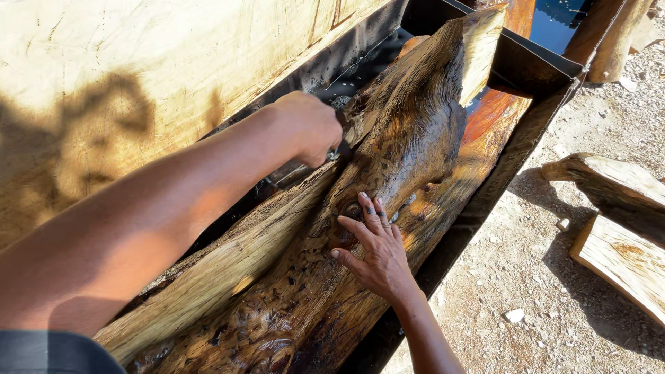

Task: The person pours a dark liquid from a tin can onto a large irregular wooden slab and spreads it with their hand. The person repeatedly refills the can and continues pouring and rubbing the liquid into the wood surface, covering multiple sections of the slab.

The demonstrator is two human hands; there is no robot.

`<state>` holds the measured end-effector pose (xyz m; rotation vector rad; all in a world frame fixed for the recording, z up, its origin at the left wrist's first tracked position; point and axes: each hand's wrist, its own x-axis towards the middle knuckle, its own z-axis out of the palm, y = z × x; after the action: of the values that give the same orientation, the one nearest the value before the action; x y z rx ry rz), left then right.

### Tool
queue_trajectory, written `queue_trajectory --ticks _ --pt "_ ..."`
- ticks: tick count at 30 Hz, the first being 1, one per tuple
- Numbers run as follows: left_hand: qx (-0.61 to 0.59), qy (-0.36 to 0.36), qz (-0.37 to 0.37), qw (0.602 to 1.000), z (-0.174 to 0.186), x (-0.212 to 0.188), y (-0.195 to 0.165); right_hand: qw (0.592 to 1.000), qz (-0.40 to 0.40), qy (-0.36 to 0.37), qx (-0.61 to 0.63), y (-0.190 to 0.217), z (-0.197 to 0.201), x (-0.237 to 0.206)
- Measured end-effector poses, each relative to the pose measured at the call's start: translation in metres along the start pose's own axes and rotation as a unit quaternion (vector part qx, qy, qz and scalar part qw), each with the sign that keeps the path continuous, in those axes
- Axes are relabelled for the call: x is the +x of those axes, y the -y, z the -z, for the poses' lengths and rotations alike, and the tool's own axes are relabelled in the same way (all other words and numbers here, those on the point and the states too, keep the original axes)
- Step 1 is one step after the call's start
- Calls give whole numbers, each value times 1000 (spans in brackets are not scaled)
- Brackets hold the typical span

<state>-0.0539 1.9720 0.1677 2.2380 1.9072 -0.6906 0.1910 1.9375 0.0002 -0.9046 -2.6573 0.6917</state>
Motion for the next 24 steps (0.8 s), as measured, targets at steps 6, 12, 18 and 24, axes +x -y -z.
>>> queue_trajectory --ticks 6,12,18,24 --pt "2 -54 17 998 3 -6 4 1000 -5 12 -18 -6 -8 1" --pt "-80 -184 59 978 -21 -89 -3 1000 17 -1 -17 2 6 2" --pt "-222 -394 163 877 -52 -219 -61 981 153 -83 85 86 10 1" --pt "-228 -433 341 803 -92 -317 -130 964 237 -29 116 209 1 -25"
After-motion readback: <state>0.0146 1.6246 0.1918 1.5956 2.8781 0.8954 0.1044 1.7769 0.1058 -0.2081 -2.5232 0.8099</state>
